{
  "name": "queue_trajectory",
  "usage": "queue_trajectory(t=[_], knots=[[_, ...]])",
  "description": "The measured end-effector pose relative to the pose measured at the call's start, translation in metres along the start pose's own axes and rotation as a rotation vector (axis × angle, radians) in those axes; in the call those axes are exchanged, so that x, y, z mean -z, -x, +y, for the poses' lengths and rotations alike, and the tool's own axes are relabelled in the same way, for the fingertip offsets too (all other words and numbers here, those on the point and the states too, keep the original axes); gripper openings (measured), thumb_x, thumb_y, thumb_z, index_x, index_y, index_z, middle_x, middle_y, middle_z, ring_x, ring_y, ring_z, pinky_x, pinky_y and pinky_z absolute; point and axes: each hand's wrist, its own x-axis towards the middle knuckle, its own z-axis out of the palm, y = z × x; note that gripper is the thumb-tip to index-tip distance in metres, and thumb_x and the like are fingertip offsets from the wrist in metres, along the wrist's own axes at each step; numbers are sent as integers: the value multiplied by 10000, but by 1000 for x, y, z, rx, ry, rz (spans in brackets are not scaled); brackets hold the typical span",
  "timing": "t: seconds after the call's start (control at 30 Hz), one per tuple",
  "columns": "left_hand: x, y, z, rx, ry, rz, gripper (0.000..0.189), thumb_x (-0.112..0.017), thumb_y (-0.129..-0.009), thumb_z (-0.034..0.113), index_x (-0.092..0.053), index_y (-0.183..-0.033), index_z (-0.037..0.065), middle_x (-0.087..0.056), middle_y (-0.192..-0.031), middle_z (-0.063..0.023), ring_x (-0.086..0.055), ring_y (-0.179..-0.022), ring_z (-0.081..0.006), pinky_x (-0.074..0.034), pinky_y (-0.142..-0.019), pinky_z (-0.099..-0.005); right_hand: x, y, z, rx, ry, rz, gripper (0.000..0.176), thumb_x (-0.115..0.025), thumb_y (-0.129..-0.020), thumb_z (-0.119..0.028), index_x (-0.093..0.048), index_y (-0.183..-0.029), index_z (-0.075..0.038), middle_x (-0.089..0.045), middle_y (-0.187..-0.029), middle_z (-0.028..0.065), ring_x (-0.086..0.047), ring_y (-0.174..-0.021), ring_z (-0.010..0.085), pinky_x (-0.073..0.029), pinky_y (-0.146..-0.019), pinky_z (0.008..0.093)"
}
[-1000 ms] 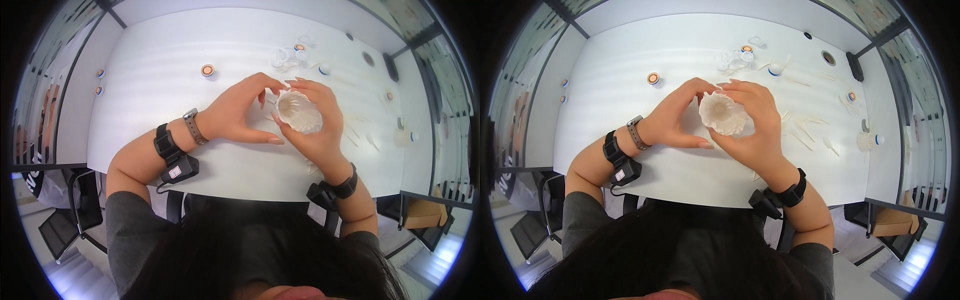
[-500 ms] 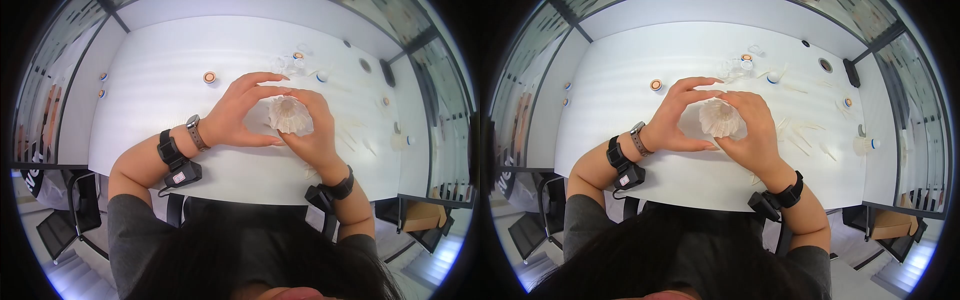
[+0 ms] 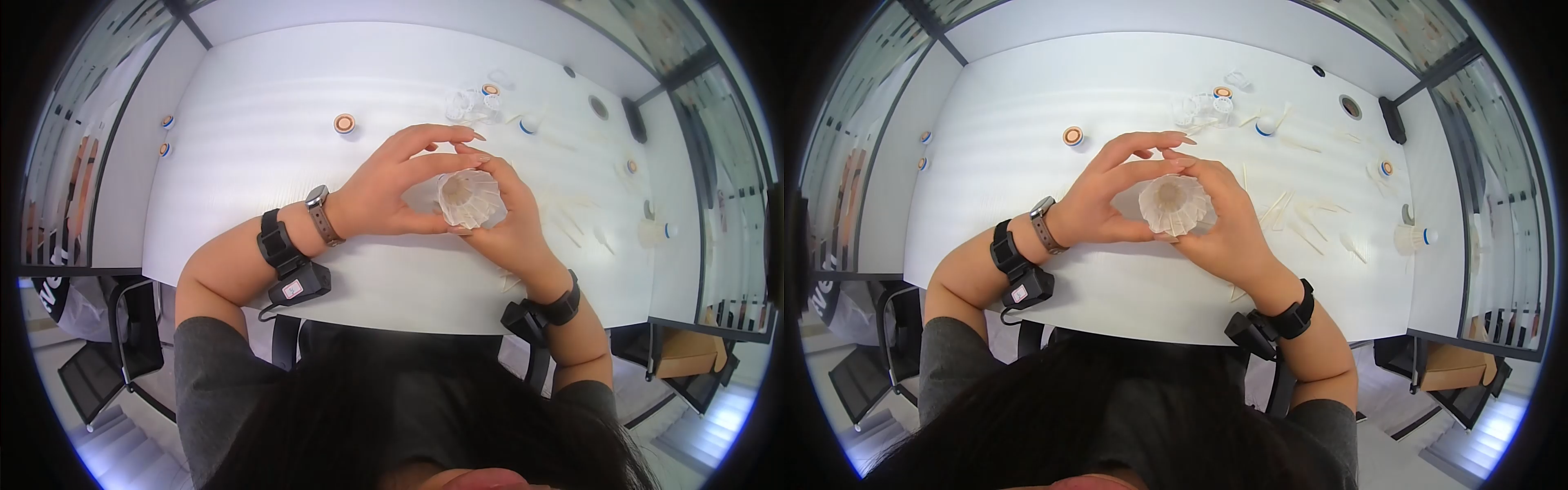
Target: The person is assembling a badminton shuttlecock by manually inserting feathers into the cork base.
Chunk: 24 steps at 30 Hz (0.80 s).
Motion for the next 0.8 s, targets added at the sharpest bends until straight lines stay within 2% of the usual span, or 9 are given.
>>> queue_trajectory(t=[0.07,0.23,0.33,0.47,0.6,0.63,0.77,0.8], knots=[[-1,1,3,41,10,30,635,-852,-702,294,-632,-1283,166,-505,-1428,-90,-493,-1287,-286,-453,-994,-418,-2,3,1,-21,-39,-8,676,-835,-705,-92,-519,-1301,-55,-594,-1301,124,-570,-1206,284,-448,-1024,394],[3,-2,6,-2,-61,60,578,-866,-701,293,-649,-1224,175,-506,-1411,-92,-484,-1297,-283,-466,-961,-396,-1,3,-1,-99,-151,-28,882,-817,-720,-84,-372,-1481,-79,-626,-1247,110,-586,-1180,253,-436,-1025,387],[1,1,6,-12,-39,112,570,-870,-703,308,-635,-1200,157,-514,-1397,-89,-482,-1309,-285,-461,-964,-407,2,2,-2,-79,-126,-41,971,-808,-718,-75,-294,-1541,-94,-633,-1237,105,-576,-1200,236,-432,-1006,379],[-2,3,1,-33,-11,118,589,-877,-703,318,-604,-1195,145,-559,-1334,-80,-507,-1302,-299,-444,-980,-422,3,0,-4,-92,-60,-42,988,-824,-711,-102,-292,-1544,-99,-615,-1289,107,-574,-1188,220,-430,-974,366],[-2,0,0,-95,19,160,599,-882,-703,326,-594,-1200,155,-597,-1280,-71,-536,-1279,-316,-421,-1001,-422,0,1,-6,-151,14,-17,875,-856,-691,-128,-436,-1458,-82,-603,-1325,100,-575,-1204,249,-463,-961,383],[-3,1,0,-95,18,152,608,-886,-696,328,-593,-1201,154,-597,-1280,-72,-535,-1279,-316,-418,-1005,-422,-1,3,-1,-140,-7,-7,666,-845,-706,-116,-574,-1313,-63,-626,-1287,107,-594,-1172,266,-479,-956,390],[-2,1,0,-90,34,130,675,-901,-671,348,-580,-1229,148,-595,-1284,-75,-533,-1280,-317,-409,-1015,-424,0,1,-5,-143,-33,-27,449,-821,-701,-71,-670,-1123,-44,-681,-1154,115,-622,-1111,305,-482,-965,385],[-1,1,1,-84,45,123,699,-904,-664,356,-574,-1243,145,-595,-1286,-76,-533,-1280,-316,-408,-1015,-425,1,0,-5,-146,-22,-40,452,-819,-698,-67,-668,-1124,-44,-681,-1154,116,-624,-1108,305,-483,-964,388]])
